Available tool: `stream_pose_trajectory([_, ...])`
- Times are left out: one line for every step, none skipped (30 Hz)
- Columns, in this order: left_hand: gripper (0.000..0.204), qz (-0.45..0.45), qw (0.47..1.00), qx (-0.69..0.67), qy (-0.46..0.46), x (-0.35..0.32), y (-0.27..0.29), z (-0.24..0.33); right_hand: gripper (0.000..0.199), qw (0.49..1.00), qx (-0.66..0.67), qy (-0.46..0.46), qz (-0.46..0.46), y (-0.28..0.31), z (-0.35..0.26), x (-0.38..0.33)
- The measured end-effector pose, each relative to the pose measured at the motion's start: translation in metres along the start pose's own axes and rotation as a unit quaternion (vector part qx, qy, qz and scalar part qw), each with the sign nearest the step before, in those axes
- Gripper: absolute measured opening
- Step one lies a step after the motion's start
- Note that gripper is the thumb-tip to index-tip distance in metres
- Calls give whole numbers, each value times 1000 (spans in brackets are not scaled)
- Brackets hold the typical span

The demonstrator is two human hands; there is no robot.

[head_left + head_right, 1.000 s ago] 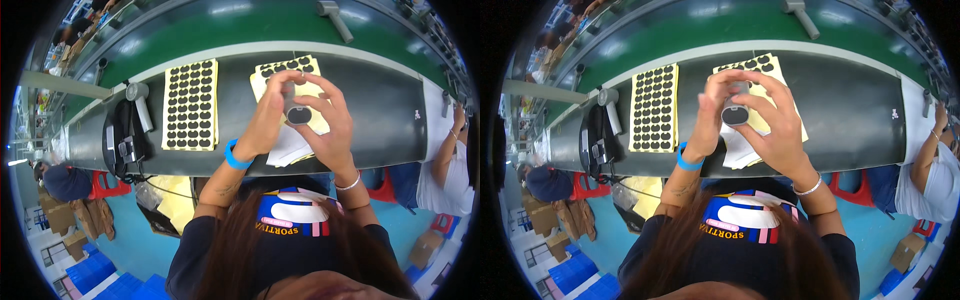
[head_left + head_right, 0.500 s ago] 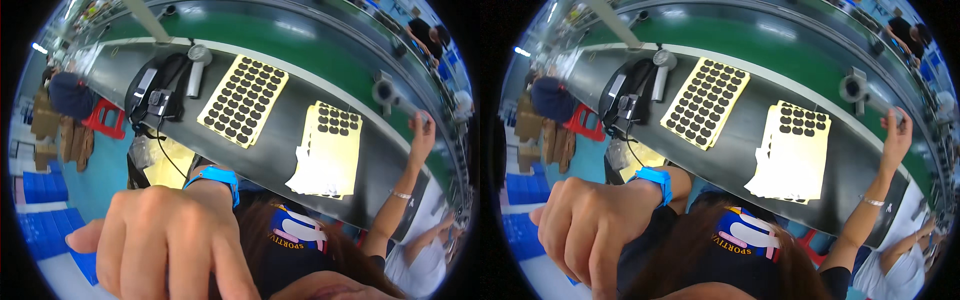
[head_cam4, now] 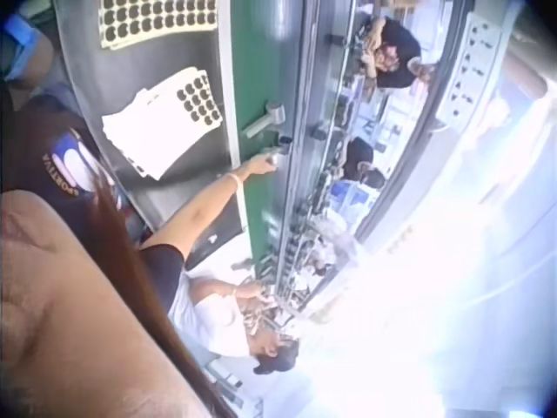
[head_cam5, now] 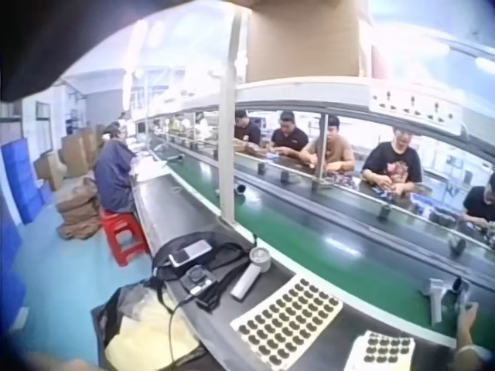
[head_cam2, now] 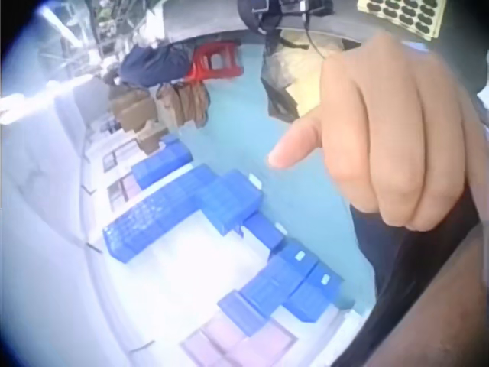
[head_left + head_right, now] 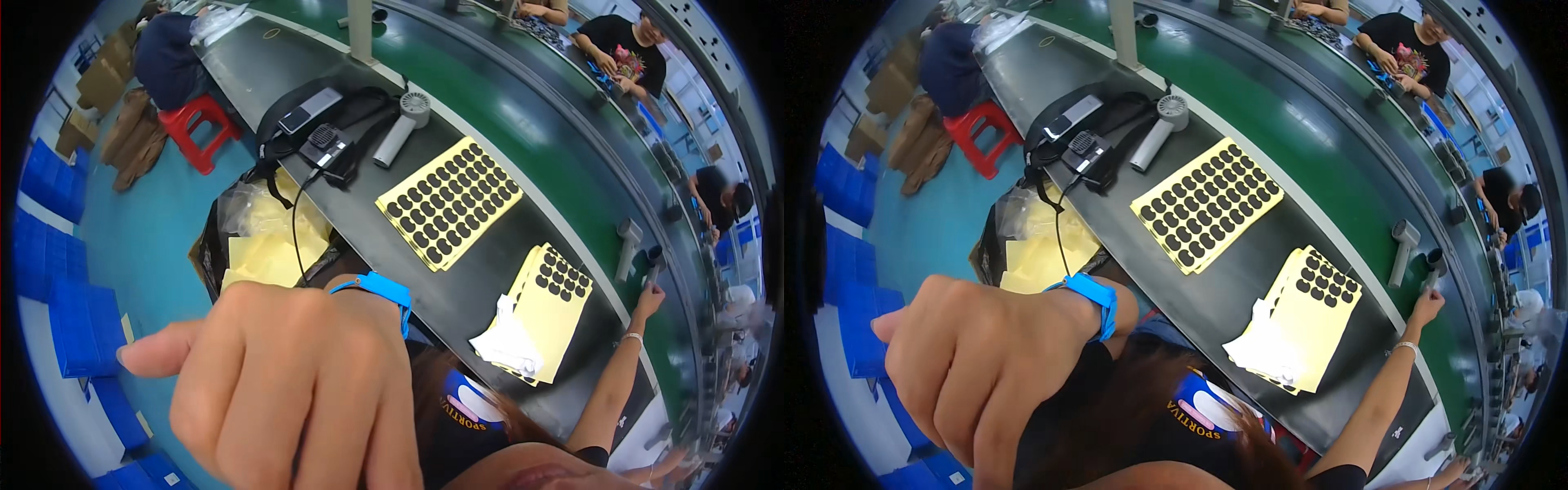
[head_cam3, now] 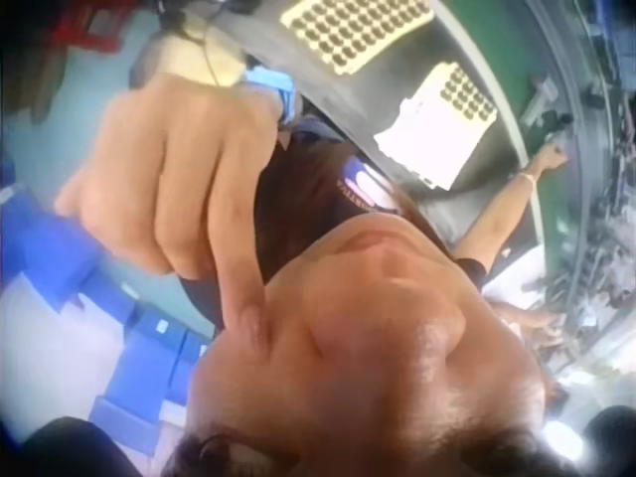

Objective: Applying small circular labels from a sheet onto cylindrical electronic components at an assembly line.

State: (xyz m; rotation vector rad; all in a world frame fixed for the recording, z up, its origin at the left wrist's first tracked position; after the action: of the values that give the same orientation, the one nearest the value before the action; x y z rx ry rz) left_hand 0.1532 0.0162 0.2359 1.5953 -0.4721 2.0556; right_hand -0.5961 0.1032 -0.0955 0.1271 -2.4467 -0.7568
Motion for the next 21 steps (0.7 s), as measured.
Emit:
stream_pose_trajectory([44, -3, 1000, -1, 0, -4, 1, 5, 44, 999, -12, -10, -38, -4, 6, 2])
stream_pose_trajectory([44, -16, 1000, -12, -3, -8, 2, 9, 44, 999, -12, -12, -35, -1, 12, 3])
stream_pose_trajectory([44, -25, 1000, -16, -3, -8, 0, 12, 45, 999, -36, 8, -37, -3, 3, 3])
stream_pose_trajectory([44, -23, 1000, -17, -3, -9, 2, 12, 46, 997, -63, 26, -36, 2, -7, 1])
stream_pose_trajectory([44, -31, 999, -17, -15, -10, 3, 14, 46, 997, -65, 24, -36, 5, -12, -1])
stream_pose_trajectory([44, -39, 999, -19, -27, -9, 3, 16, 45, 997, -41, 65, -10, 13, -23, -1])
stream_pose_trajectory([44, -38, 999, -23, -28, -10, 2, 16, 45, 994, -17, 106, 15, 22, -37, -3])
stream_pose_trajectory([43, -16, 1000, -15, -20, -12, 2, 15, 45, 994, -22, 103, 15, 25, -45, -2])
stream_pose_trajectory([43, 6, 1000, -9, -11, -14, 4, 13, 42, 994, 46, 97, -10, 25, -57, -3])
stream_pose_trajectory([43, 11, 1000, -11, -10, -11, 0, 12, 40, 988, 117, 91, -41, 21, -73, -7])
stream_pose_trajectory([43, -3, 1000, -21, -21, -10, -3, 13, 40, 989, 111, 88, -40, 26, -91, -13])
stream_pose_trajectory([42, -18, 999, -35, -30, -10, -2, 13, 36, 983, 145, 96, -59, 29, -112, -25])
stream_pose_trajectory([42, -17, 998, -45, -31, -12, 2, 13, 32, 976, 177, 104, -73, 37, -130, -35])
stream_pose_trajectory([41, -37, 997, -57, -40, -13, -2, 15, 32, 977, 174, 101, -73, 44, -141, -42])
stream_pose_trajectory([40, -59, 994, -77, -52, -19, 0, 17, 29, 970, 206, 102, -85, 53, -146, -49])
stream_pose_trajectory([40, -54, 994, -79, -51, -23, -6, 15, 26, 958, 245, 104, -106, 55, -157, -56])
stream_pose_trajectory([43, 4, 994, -76, -84, -30, -6, 18, 26, 959, 244, 99, -108, 59, -167, -65])
stream_pose_trajectory([46, 63, 989, -67, -116, -37, -8, 22, 25, 948, 277, 97, -127, 61, -186, -77])
stream_pose_trajectory([46, 67, 988, -78, -116, -43, -3, 21, 24, 940, 301, 90, -135, 68, -197, -89])
stream_pose_trajectory([44, 54, 988, -94, -111, -55, 22, 16, 24, 952, 278, 75, -108, 86, -190, -100])
stream_pose_trajectory([42, 46, 990, -89, -99, -55, 32, 10, 22, 943, 297, 79, -127, 89, -200, -112])
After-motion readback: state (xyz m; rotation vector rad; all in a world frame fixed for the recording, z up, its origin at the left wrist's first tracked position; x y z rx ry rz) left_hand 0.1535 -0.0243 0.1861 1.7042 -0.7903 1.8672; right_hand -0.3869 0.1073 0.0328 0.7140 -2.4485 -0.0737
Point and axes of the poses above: each hand's wrist, its own x-axis towards the middle knuckle, its own y-axis out of the back of the hand, z = x × y, the point moved 8 cm from there along x, towards the middle knuckle, and after that the axes turned 9 degrees about x, right-handed, at the moved point
